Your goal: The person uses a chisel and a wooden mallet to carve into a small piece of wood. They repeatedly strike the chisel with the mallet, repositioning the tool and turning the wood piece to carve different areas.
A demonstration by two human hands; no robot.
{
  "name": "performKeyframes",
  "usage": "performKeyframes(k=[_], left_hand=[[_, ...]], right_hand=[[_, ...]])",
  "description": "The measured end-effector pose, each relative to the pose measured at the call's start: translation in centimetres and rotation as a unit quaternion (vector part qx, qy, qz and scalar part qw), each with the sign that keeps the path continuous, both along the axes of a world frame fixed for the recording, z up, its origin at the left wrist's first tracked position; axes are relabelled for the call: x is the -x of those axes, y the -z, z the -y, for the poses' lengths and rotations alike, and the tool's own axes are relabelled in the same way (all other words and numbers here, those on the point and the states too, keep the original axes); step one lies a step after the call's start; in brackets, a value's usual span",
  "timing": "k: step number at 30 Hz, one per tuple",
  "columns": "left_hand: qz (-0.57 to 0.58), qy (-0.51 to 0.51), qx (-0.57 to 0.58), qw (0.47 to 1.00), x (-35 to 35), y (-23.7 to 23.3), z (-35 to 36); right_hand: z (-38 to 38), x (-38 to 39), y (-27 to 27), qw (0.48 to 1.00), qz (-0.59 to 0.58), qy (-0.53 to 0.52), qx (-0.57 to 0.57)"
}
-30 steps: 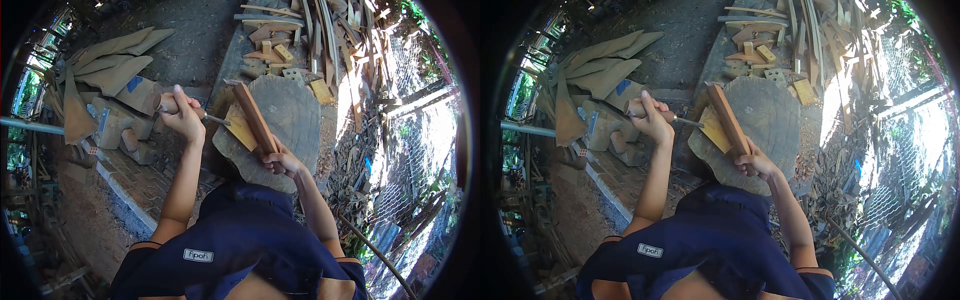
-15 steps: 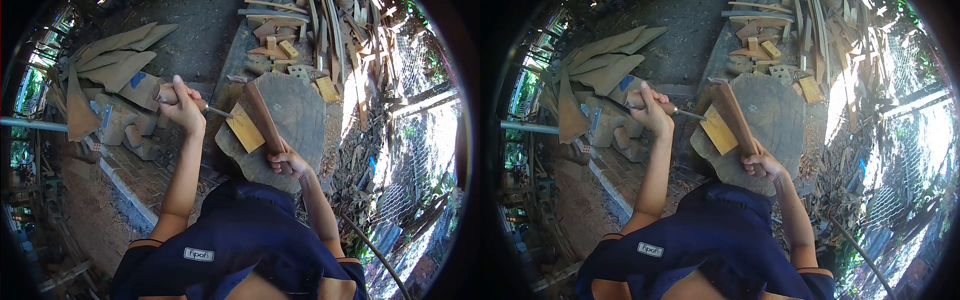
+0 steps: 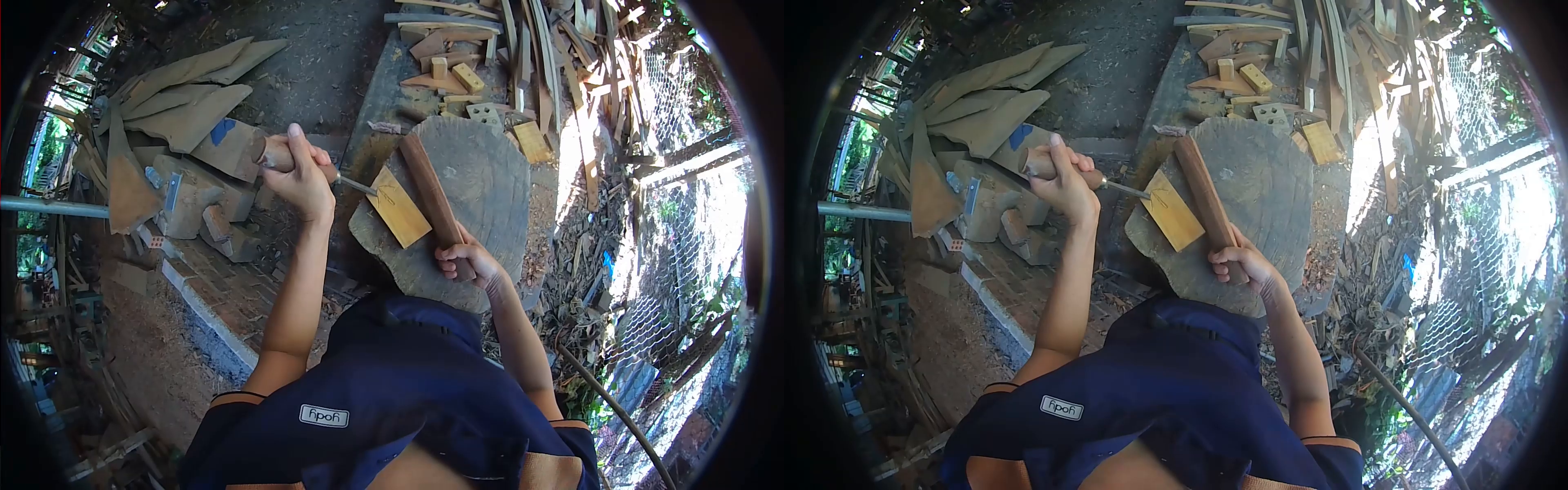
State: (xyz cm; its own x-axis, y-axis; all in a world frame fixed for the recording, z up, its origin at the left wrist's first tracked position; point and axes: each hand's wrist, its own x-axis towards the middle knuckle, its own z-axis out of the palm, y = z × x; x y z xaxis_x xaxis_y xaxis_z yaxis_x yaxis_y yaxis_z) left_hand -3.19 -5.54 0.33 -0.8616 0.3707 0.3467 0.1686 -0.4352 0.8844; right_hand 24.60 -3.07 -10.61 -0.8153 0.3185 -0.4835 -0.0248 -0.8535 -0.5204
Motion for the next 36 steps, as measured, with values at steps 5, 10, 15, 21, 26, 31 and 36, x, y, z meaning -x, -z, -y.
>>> performKeyframes(k=[5, 10, 15, 21, 26, 31, 36], left_hand=[[-0.003, -0.022, 0.001, 1.0, -0.2, 0.0, 0.0], [-0.029, -0.034, 0.017, 0.999, -0.8, -0.1, -0.3], [-0.073, -0.056, 0.058, 0.994, -1.5, 0.4, -1.0], [-0.172, -0.118, 0.078, 0.975, -1.7, 2.6, -1.3], [-0.148, -0.066, 0.034, 0.986, -2.8, 1.8, -0.8], [-0.235, -0.053, 0.041, 0.97, -3.2, 2.7, -0.5], [-0.167, -0.034, 0.058, 0.984, -3.5, 2.3, -0.6]], right_hand=[[0.4, 0.4, -0.7, 0.999, 0.029, 0.01, -0.03], [0.1, 2.7, -6.3, 0.931, 0.219, -0.038, -0.29], [-1.1, 6.3, -18.7, 0.722, 0.134, 0.1, -0.671], [-2.1, 9.3, -22.7, 0.337, 0.178, 0.029, -0.924], [-2.1, 8.8, -25.4, 0.321, 0.213, -0.029, -0.922], [-1.9, 8.9, -25.3, 0.4, 0.219, -0.046, -0.889], [-1.7, 7.9, -25.6, 0.427, 0.142, 0.074, -0.89]])
